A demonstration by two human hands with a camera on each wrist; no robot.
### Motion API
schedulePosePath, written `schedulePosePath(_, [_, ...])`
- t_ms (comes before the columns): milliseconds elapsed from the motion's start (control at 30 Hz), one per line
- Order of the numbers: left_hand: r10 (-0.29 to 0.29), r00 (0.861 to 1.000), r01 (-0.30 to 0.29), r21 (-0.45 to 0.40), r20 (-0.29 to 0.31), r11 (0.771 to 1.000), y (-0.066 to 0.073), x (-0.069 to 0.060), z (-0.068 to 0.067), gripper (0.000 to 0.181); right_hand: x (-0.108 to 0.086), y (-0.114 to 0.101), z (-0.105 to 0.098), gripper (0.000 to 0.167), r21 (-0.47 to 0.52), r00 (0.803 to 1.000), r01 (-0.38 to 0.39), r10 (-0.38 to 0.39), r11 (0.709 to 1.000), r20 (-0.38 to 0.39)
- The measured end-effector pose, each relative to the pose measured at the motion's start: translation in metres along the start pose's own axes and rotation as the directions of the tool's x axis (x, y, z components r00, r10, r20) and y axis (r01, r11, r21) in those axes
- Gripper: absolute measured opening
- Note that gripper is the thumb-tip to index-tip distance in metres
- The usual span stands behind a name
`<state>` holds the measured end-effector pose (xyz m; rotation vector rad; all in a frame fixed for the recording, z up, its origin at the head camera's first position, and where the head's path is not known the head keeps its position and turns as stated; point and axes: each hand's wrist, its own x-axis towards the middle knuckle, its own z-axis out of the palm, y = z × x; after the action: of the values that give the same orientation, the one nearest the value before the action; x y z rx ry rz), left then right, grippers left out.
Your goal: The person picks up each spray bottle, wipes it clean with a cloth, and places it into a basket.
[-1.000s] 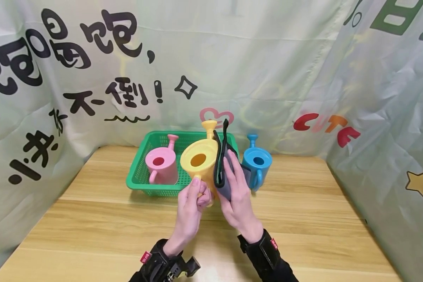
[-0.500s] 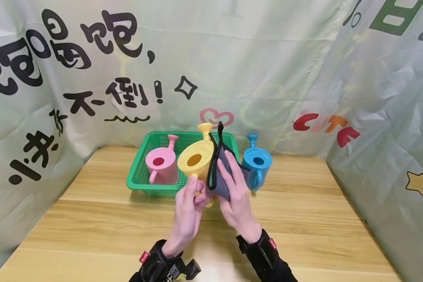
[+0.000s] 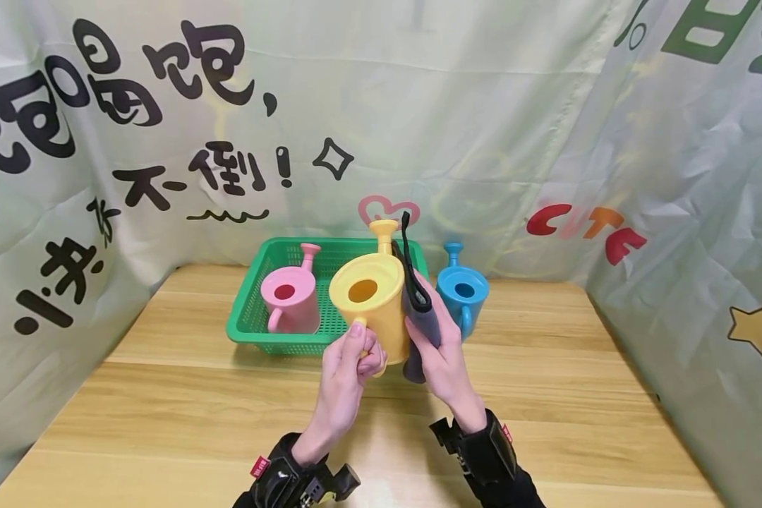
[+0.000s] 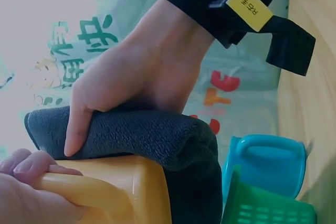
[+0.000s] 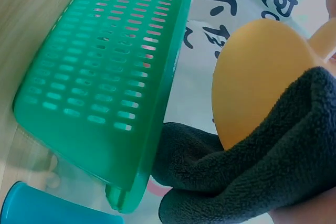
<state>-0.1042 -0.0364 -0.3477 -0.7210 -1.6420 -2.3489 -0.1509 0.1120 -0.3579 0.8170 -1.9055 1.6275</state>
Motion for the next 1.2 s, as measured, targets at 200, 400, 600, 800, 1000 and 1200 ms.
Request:
schedulePosePath(200, [0.02, 0.998, -0.026, 0.104, 0.054, 0.994, 0.002, 0.001, 0.001, 0.045, -0.001, -0.005, -0.009, 0.04, 0.028, 0.991, -0.119, 0.121, 0.992, -0.059])
schedulePosePath(400, [0.055, 0.994, -0.069, 0.142, 0.097, 0.988, 0.001, 0.001, 0.0, 0.044, -0.002, -0.009, -0.011, 0.035, 0.064, 0.975, -0.198, 0.203, 0.978, -0.09])
schedulePosePath(600, [0.067, 0.995, -0.076, 0.133, 0.07, 0.988, 0.001, 0.001, 0.0, 0.044, -0.005, -0.007, 0.003, 0.047, 0.005, 0.99, -0.08, 0.08, 0.997, -0.119])
schedulePosePath(800, [0.068, 0.997, -0.07, 0.031, 0.036, 0.997, 0.001, 0.001, -0.002, 0.042, -0.007, 0.002, 0.016, 0.062, -0.187, 0.977, 0.167, -0.188, 0.968, -0.1])
schedulePosePath(1000, [0.044, 0.999, -0.044, -0.007, -0.015, 0.999, 0.002, 0.001, -0.004, 0.042, -0.013, 0.007, 0.029, 0.058, -0.397, 0.942, 0.261, -0.322, 0.88, -0.093])
schedulePosePath(1200, [0.022, 0.999, -0.023, -0.007, -0.023, 1.0, 0.003, 0.0, -0.005, 0.042, -0.012, 0.009, 0.03, 0.053, -0.407, 0.933, 0.283, -0.348, 0.868, -0.094])
